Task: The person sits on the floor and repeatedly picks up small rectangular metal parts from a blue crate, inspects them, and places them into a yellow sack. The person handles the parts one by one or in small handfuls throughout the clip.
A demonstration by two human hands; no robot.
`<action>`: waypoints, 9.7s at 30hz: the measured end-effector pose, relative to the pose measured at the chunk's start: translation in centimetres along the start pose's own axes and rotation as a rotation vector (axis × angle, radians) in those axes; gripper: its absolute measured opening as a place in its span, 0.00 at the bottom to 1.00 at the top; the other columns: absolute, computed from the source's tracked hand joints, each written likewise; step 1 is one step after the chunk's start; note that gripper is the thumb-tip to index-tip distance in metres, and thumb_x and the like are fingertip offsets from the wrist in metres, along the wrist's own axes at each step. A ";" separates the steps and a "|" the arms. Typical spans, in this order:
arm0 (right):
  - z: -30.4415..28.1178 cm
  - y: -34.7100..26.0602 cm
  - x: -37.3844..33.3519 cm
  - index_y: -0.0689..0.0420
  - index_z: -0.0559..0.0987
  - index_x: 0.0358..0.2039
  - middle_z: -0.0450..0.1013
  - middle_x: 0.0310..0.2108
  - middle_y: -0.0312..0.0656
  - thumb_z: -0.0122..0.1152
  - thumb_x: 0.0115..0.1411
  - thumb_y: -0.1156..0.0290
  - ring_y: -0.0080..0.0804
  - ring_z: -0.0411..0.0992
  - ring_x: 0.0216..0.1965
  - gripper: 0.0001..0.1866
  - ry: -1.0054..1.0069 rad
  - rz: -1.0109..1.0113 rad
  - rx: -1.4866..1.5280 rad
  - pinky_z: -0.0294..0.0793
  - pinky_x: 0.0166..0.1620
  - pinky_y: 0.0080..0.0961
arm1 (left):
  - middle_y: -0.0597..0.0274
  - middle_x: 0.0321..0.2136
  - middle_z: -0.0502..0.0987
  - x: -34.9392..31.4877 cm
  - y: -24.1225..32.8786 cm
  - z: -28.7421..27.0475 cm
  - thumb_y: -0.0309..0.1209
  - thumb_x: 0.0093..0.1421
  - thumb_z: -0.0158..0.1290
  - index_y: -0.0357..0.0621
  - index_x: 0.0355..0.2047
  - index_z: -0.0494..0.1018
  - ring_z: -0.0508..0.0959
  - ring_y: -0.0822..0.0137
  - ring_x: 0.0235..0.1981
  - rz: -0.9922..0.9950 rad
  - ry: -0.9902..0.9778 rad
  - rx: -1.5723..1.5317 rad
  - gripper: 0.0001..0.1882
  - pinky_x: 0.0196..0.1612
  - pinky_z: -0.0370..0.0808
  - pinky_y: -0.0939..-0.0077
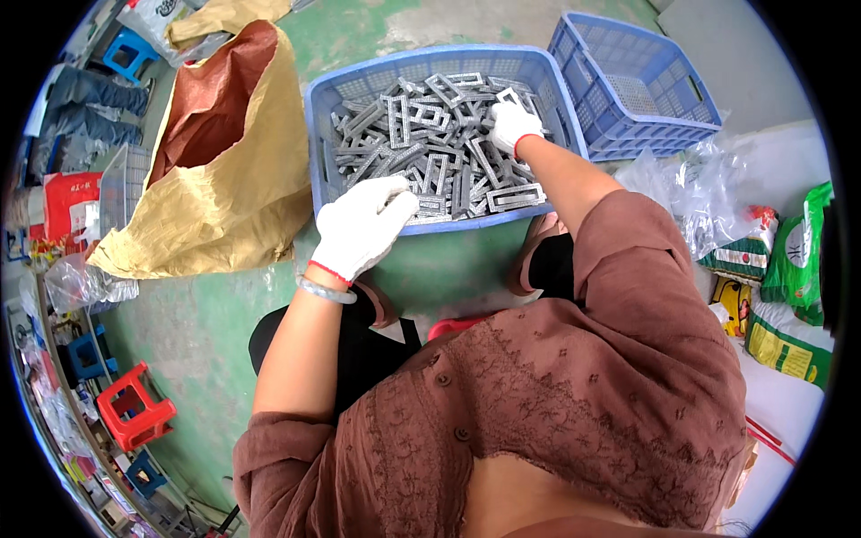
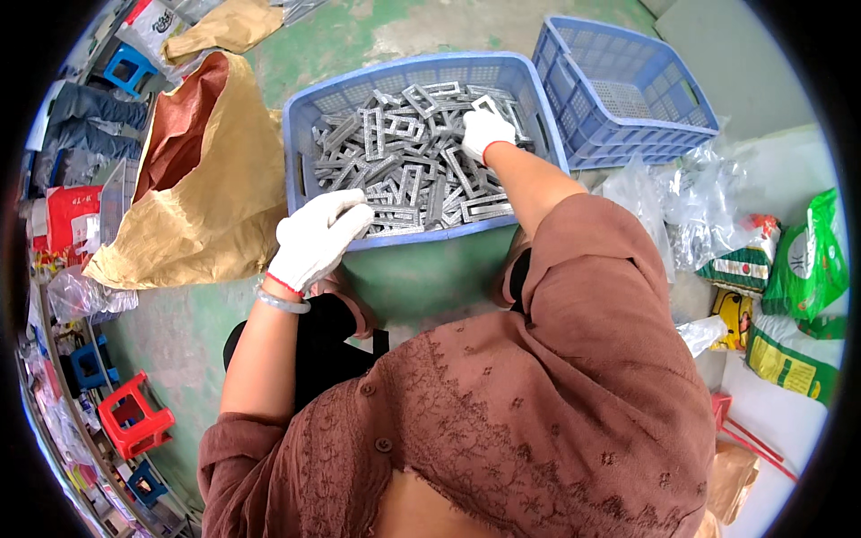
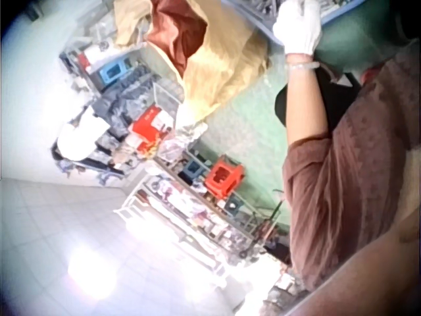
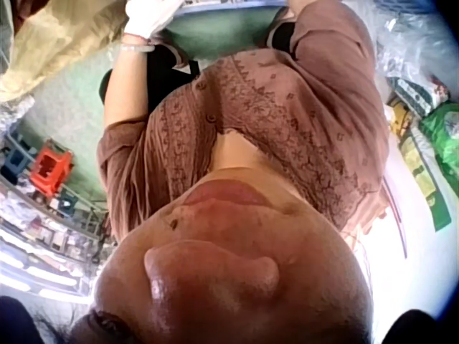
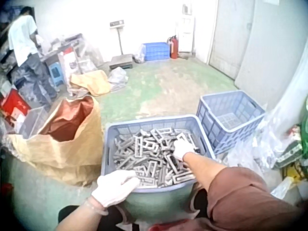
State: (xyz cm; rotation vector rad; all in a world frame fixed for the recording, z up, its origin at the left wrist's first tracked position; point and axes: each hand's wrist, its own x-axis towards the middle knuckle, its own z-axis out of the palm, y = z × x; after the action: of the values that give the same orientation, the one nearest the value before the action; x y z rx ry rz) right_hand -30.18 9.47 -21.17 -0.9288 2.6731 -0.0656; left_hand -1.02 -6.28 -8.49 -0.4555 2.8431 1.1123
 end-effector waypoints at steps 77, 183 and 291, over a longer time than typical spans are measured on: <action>-12.4 -7.0 -15.2 0.63 0.78 0.42 0.76 0.35 0.46 0.59 0.66 0.67 0.36 0.77 0.34 0.11 -0.472 -0.338 2.015 0.79 0.33 0.31 | 0.48 0.47 0.78 -1.6 4.9 -0.2 0.13 0.60 0.49 0.28 0.53 0.71 0.81 0.60 0.46 0.239 0.434 -0.914 0.19 0.51 0.78 0.70; -12.2 -11.1 -20.5 0.65 0.63 0.63 0.73 0.50 0.46 0.75 0.53 0.63 0.30 0.72 0.51 0.43 -0.218 -0.540 1.241 0.73 0.54 0.29 | 0.53 0.41 0.78 -1.0 5.4 -0.1 0.35 0.62 0.54 0.38 0.49 0.73 0.78 0.57 0.42 -0.046 0.357 -1.891 0.18 0.40 0.78 0.67; -7.9 -7.9 -11.5 0.60 0.69 0.55 0.72 0.25 0.38 0.64 0.45 0.80 0.25 0.71 0.18 0.32 -0.764 -0.277 1.345 0.70 0.18 0.25 | 0.62 0.39 0.82 2.5 1.1 -0.4 0.37 0.59 0.56 0.49 0.47 0.76 0.82 0.63 0.42 0.089 0.264 0.092 0.15 0.47 0.75 0.74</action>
State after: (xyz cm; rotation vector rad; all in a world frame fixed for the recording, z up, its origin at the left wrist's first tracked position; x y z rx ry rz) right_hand -19.34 9.82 -9.43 -0.5963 1.2670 -1.1223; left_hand -3.67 -6.46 -7.84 -0.5091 3.1561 0.9964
